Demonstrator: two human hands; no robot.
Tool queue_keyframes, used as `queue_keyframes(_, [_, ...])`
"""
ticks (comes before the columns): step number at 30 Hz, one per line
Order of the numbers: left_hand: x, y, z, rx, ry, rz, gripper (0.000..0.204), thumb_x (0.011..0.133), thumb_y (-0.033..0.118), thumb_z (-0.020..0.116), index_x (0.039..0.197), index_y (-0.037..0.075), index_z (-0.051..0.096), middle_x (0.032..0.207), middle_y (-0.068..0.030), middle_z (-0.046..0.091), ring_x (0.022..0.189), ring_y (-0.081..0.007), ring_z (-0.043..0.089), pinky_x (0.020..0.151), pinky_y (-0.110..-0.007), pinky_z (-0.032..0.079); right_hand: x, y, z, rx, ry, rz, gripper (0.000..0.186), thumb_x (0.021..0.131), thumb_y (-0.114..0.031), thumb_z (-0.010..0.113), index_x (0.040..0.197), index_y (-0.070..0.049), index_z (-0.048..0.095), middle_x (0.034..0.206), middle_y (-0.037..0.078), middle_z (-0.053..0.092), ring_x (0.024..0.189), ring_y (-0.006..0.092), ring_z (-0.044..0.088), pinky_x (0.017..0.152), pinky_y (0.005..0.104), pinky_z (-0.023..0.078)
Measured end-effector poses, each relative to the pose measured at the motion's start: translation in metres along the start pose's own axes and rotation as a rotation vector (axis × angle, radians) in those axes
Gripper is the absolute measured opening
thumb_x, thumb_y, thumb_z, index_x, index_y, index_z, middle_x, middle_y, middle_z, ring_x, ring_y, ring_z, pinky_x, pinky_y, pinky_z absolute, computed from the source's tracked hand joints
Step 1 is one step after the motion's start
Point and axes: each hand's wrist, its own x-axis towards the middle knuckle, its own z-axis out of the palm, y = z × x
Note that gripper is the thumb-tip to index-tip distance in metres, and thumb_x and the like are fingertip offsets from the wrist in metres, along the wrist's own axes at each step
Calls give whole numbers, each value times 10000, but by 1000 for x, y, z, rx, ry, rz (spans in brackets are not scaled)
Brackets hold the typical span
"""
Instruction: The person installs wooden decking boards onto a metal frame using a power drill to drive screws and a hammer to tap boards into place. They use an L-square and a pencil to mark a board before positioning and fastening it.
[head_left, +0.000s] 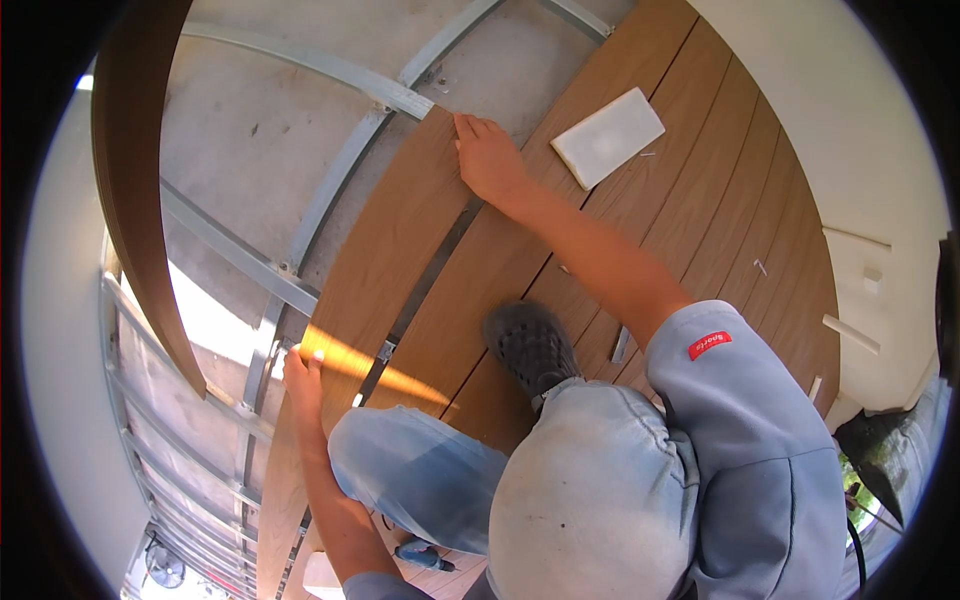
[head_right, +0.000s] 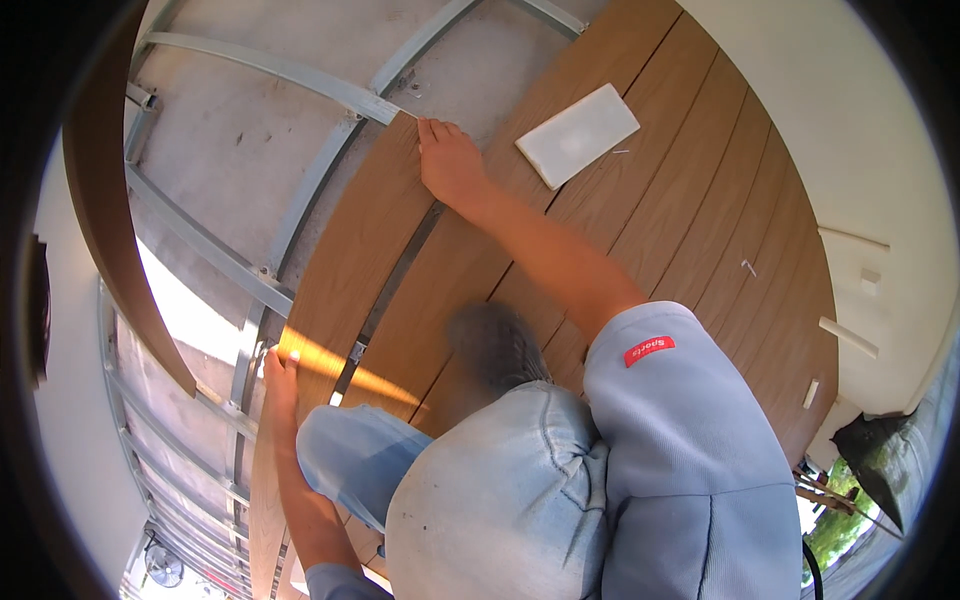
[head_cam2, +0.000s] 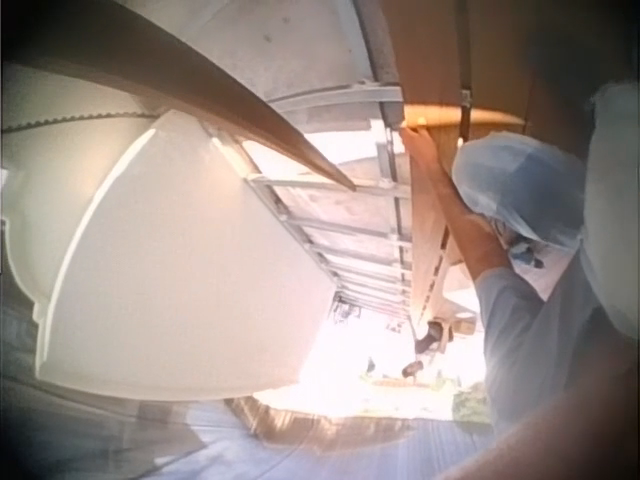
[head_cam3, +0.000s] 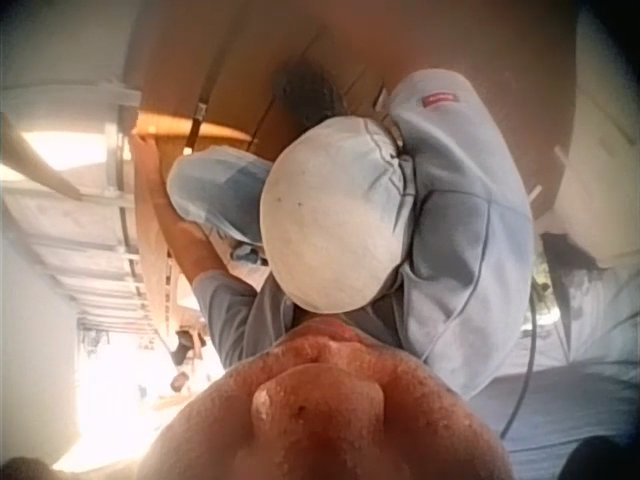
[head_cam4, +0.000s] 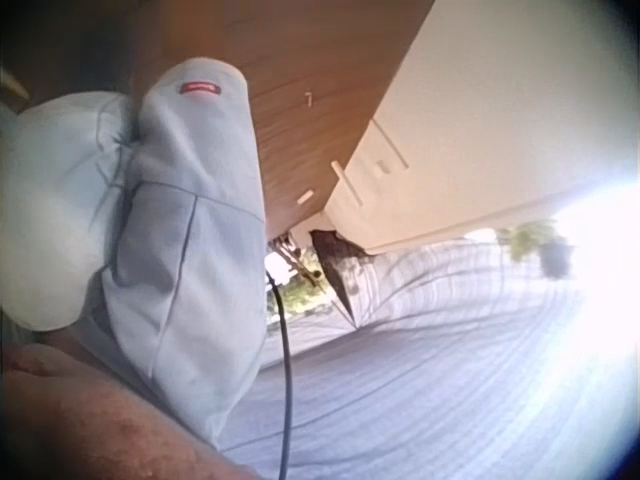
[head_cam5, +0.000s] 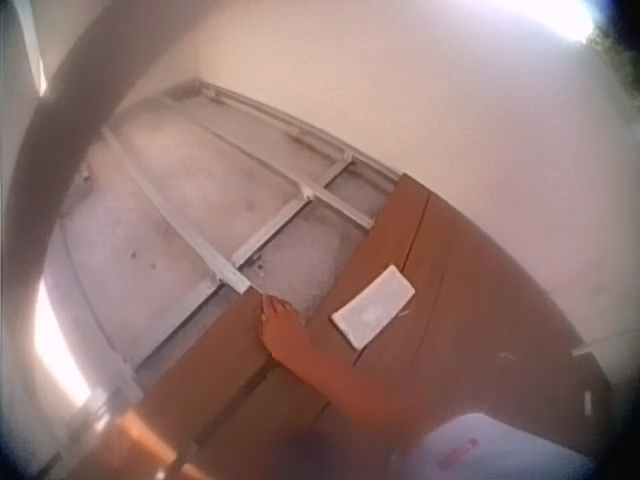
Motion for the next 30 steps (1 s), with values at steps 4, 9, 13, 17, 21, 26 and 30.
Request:
queue_keyframes(4, [0, -11, -6, 18, -1, -16, 411, 984, 283, 671, 1259, 3, 553, 1203, -239, 621, 1151, -441, 567, 996, -520, 449, -28, 8, -29, -204, -93, 8, 404, 934, -126, 596, 1314, 9, 628, 1199, 157, 689, 1202, 330, 595, 956, 412, 528])
queue_keyframes(9, [14, 45, -36, -152, -315, -110, 450, 986, 282, 668, 1322, 6, 552, 1241, -213, 646, 1165, -351, 612, 1016, -419, 456, 15, 74, -75, 206, -513, 216, 268, 897, -244, 703, 1046, -33, 775, 911, 120, 756, 940, 302, 705, 831, 397, 552])
queue_keyframes(13, [27, 10, -52, -224, -407, -36, 416, 957, 269, 669, 1281, 16, 601, 1129, -179, 710, 1063, -301, 664, 950, -387, 492, 61, 91, -53, 474, -719, 222, 264, 838, -267, 816, 942, -26, 782, 880, 62, 751, 831, 182, 661, 775, 334, 508])
queue_keyframes(17, [29, 7, -54, -243, -457, -60, 382, 952, 249, 666, 1249, 14, 610, 1100, -174, 718, 1027, -286, 668, 929, -379, 492, 60, 88, -47, 648, -736, 327, 203, 771, -202, 872, 836, -35, 777, 776, 27, 721, 775, 125, 626, 744, 301, 492])
queue_keyframes(21, [27, 14, -55, -230, -477, -62, 363, 958, 232, 661, 1243, 14, 606, 1105, -171, 718, 1040, -283, 664, 943, -377, 485, 55, 95, -43, 663, -713, 293, 215, 761, -221, 878, 825, -37, 788, 785, 39, 737, 766, 132, 633, 746, 308, 490])
queue_keyframes(26, [27, 14, -48, -244, -447, -33, 379, 967, 249, 665, 1257, 17, 588, 1107, -150, 714, 1042, -261, 656, 955, -372, 479, 55, 107, -44, 586, -734, 245, 224, 737, -257, 891, 821, -64, 813, 799, 44, 757, 774, 136, 642, 756, 314, 486])
queue_keyframes(30, [28, -14, -47, -270, -483, -20, 401, 968, 268, 670, 1268, 18, 580, 1126, -141, 705, 1057, -250, 645, 962, -371, 474, 56, 98, -41, 572, -729, 232, 236, 727, -269, 895, 816, -67, 812, 792, 46, 755, 784, 143, 646, 761, 315, 484])
